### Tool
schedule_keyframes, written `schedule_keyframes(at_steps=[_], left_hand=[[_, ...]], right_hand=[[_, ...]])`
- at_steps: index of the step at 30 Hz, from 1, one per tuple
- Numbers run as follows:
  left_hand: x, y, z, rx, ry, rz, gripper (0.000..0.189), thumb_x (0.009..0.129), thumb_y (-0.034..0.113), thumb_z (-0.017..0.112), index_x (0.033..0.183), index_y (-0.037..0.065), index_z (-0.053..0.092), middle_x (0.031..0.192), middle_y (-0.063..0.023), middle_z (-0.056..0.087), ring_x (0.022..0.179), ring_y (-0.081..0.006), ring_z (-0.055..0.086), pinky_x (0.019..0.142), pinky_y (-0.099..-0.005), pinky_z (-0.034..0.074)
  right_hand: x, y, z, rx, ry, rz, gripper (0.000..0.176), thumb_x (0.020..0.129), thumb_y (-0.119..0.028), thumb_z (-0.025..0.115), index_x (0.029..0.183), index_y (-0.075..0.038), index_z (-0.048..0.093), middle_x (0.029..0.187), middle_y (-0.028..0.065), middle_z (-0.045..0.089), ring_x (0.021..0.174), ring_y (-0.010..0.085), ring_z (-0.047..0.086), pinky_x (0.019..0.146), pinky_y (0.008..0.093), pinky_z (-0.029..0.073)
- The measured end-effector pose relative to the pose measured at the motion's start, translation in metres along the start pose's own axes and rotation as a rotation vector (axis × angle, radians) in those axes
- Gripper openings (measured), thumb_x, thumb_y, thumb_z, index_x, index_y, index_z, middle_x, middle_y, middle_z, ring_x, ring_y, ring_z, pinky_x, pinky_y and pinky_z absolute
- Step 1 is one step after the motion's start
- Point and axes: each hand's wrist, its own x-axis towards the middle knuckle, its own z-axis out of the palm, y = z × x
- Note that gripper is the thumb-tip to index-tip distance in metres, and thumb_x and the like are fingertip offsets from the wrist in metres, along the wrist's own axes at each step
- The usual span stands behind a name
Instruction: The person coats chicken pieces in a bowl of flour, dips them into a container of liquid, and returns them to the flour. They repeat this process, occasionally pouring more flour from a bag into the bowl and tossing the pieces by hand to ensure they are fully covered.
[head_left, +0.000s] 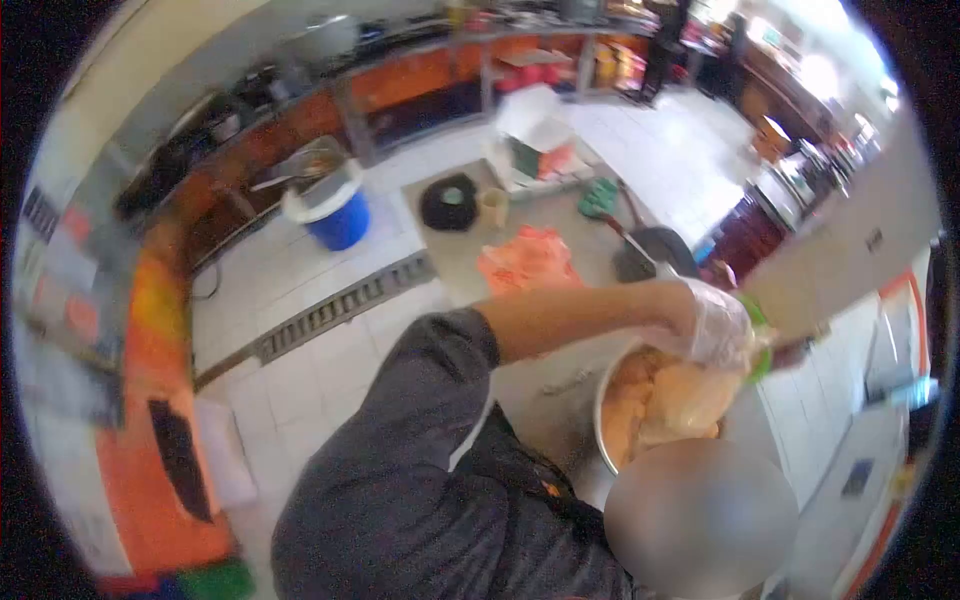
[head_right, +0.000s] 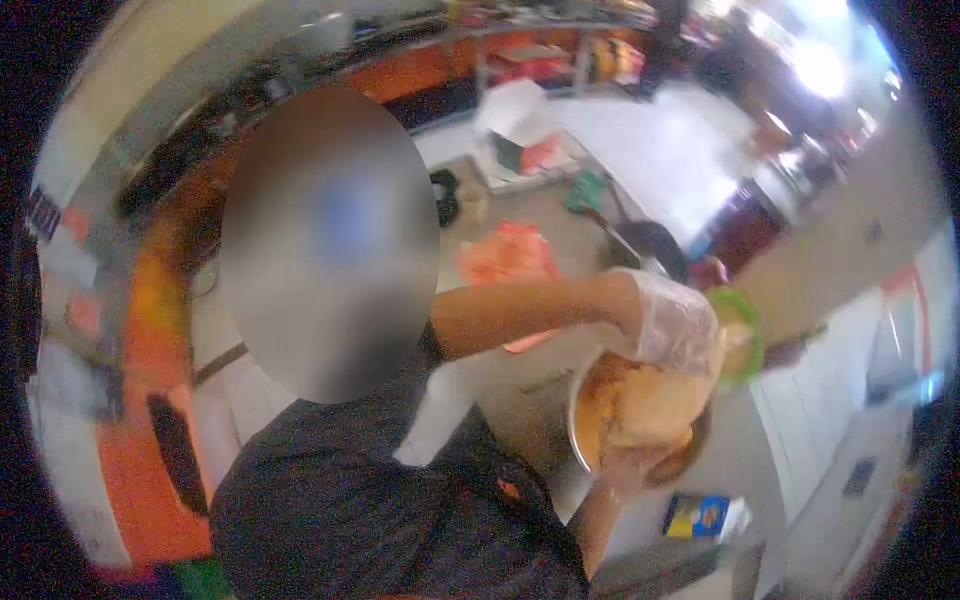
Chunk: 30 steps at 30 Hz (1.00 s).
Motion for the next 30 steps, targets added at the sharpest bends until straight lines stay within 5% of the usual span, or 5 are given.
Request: schedule_keyframes(at_steps=[2,5,7,13,30], left_hand=[[0.028,-0.029,-0.004,0.200,-0.009,0.924,0.016,0.090,0.017,0.061,0.091,0.006,0.072,0.089,-0.0141,0.069,0.079,-0.0310,0.064,0.076,-0.0373,0.053],[0.032,0.048,0.008,0.744,-0.112,-0.283,0.023,0.096,0.023,0.056,0.104,0.007,0.071,0.102,-0.0153,0.068,0.099,-0.0305,0.065,0.086,-0.0394,0.053],[0.016,-0.028,-0.009,0.851,-0.033,0.460,0.033,0.100,0.027,0.052,0.116,0.002,0.064,0.115,-0.0151,0.063,0.108,-0.0289,0.062,0.086,-0.0404,0.052],[0.027,-0.045,0.034,0.420,0.044,-0.468,0.034,0.089,0.031,0.064,0.109,0.005,0.071,0.096,-0.0182,0.071,0.091,-0.0312,0.068,0.081,-0.0401,0.053],[0.065,-0.209,0.059,1.087,0.036,-0.398,0.017,0.081,0.020,0.064,0.078,0.006,0.071,0.086,-0.0206,0.068,0.088,-0.0387,0.066,0.082,-0.0452,0.052]], right_hand=[[0.020,0.011,-0.001,-0.361,0.071,-0.247,0.071,0.100,-0.056,0.046,0.148,-0.005,0.036,0.148,0.0137,0.042,0.137,0.0292,0.039,0.109,0.0508,0.038],[0.015,0.024,-0.066,-1.012,0.167,-0.532,0.072,0.100,-0.056,0.047,0.148,-0.004,0.034,0.150,0.0133,0.040,0.138,0.0279,0.038,0.109,0.0510,0.038],[0.025,-0.027,-0.047,0.137,0.343,0.234,0.067,0.098,-0.046,0.057,0.146,-0.003,0.036,0.147,0.0136,0.042,0.134,0.0258,0.042,0.109,0.0499,0.038],[0.048,-0.052,-0.080,0.312,0.352,0.046,0.066,0.087,-0.020,0.074,0.143,-0.003,0.042,0.134,0.0100,0.055,0.119,0.0228,0.057,0.099,0.0365,0.049],[0.042,-0.136,-0.036,-0.852,0.381,-0.255,0.082,0.078,-0.014,0.082,0.145,0.000,0.036,0.137,0.0161,0.049,0.126,0.0267,0.050,0.106,0.0396,0.042]])
